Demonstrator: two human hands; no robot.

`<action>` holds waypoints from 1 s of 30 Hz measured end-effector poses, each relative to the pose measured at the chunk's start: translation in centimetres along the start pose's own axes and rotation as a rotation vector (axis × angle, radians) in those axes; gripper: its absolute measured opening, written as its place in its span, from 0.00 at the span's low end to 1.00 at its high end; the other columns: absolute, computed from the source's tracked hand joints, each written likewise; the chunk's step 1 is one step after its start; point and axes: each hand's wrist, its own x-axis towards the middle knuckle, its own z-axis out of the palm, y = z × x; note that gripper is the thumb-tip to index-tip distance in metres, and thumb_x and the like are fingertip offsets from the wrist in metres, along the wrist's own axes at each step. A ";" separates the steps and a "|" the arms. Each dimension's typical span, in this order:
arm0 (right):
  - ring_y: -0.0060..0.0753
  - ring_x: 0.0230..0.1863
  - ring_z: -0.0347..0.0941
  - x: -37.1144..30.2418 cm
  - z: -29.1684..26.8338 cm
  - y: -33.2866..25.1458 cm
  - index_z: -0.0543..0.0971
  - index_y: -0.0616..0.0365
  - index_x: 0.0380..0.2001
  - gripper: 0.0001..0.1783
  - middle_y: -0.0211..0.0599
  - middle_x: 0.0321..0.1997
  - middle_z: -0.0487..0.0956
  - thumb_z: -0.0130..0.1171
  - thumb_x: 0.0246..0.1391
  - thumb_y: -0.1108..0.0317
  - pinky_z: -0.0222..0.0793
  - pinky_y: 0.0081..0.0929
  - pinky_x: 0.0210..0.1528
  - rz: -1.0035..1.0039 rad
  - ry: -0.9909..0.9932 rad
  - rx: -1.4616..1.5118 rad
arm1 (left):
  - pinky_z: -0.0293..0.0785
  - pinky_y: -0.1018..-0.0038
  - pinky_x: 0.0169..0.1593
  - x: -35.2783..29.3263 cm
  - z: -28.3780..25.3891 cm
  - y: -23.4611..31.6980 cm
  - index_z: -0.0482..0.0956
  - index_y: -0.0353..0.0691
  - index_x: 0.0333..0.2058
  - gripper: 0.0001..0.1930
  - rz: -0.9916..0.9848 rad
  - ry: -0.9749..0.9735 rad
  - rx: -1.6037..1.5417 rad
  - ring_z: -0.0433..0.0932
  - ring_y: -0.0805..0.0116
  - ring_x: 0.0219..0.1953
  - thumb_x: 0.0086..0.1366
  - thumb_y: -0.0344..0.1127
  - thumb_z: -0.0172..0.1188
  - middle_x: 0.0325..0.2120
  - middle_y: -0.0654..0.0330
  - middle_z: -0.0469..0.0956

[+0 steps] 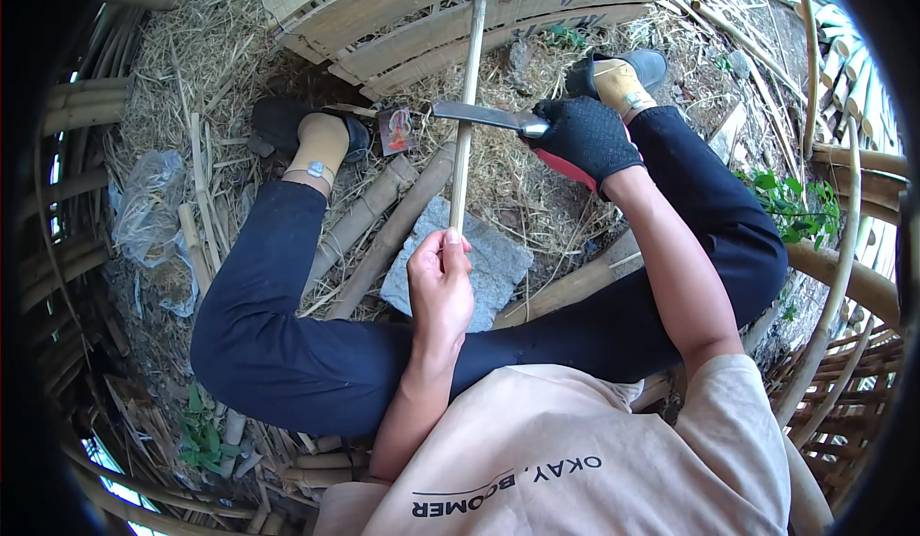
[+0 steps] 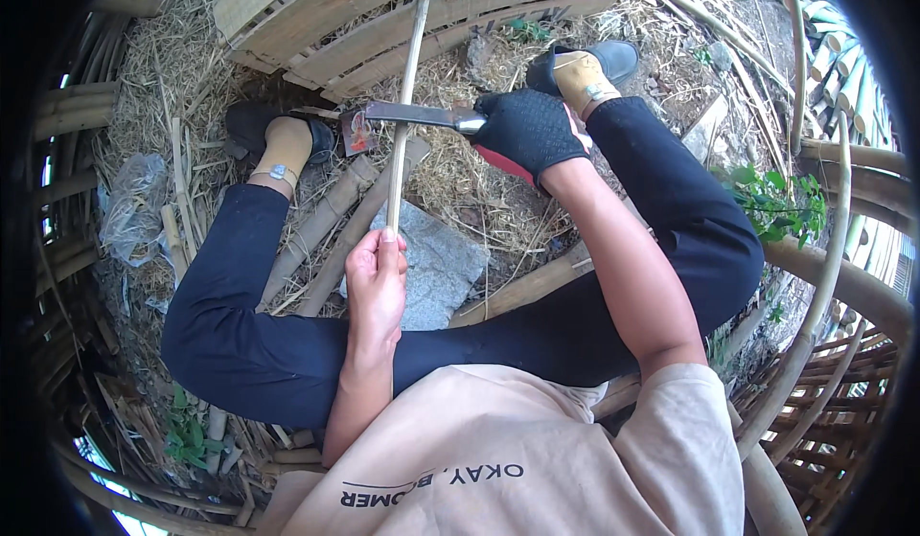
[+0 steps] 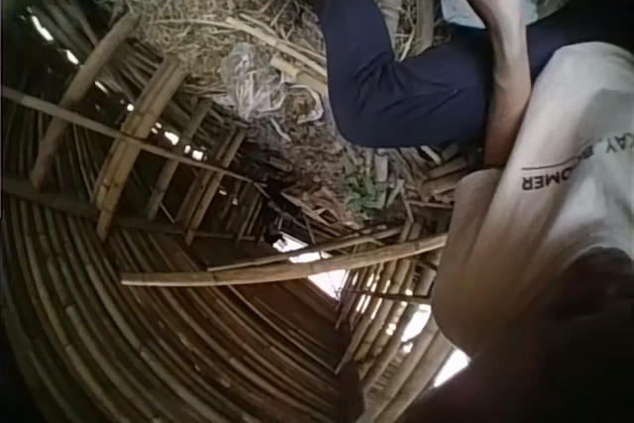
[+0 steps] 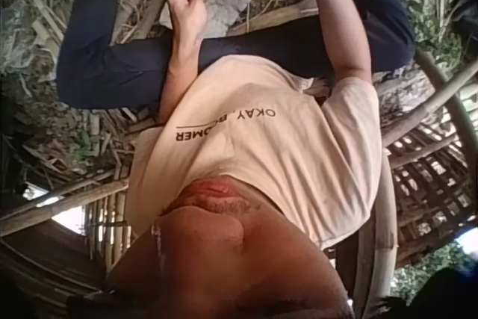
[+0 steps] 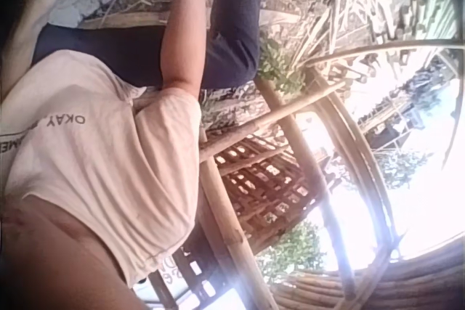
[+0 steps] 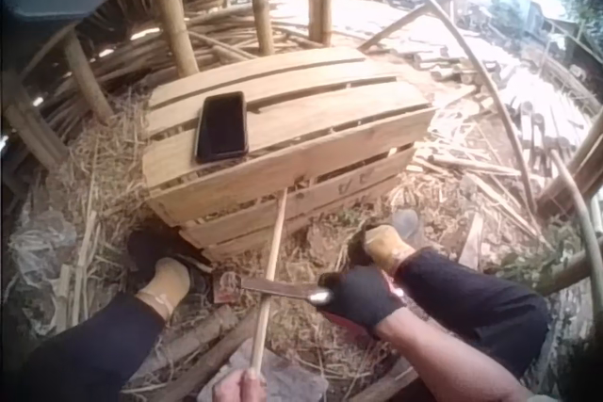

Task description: The person strips a long bamboo stalk by hand using a small blade, scraping the outer layer repeatedly while rotating and advancing the stalk.

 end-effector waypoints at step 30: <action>0.57 0.35 0.80 -2.1 0.6 -3.9 0.85 0.50 0.34 0.12 0.50 0.30 0.83 0.63 0.51 0.56 0.75 0.47 0.41 -0.137 -0.124 -0.024 | 0.58 0.76 0.24 0.2 0.0 -0.6 0.75 0.36 0.29 0.16 0.059 0.025 0.084 0.62 0.82 0.19 0.76 0.37 0.50 0.16 0.69 0.66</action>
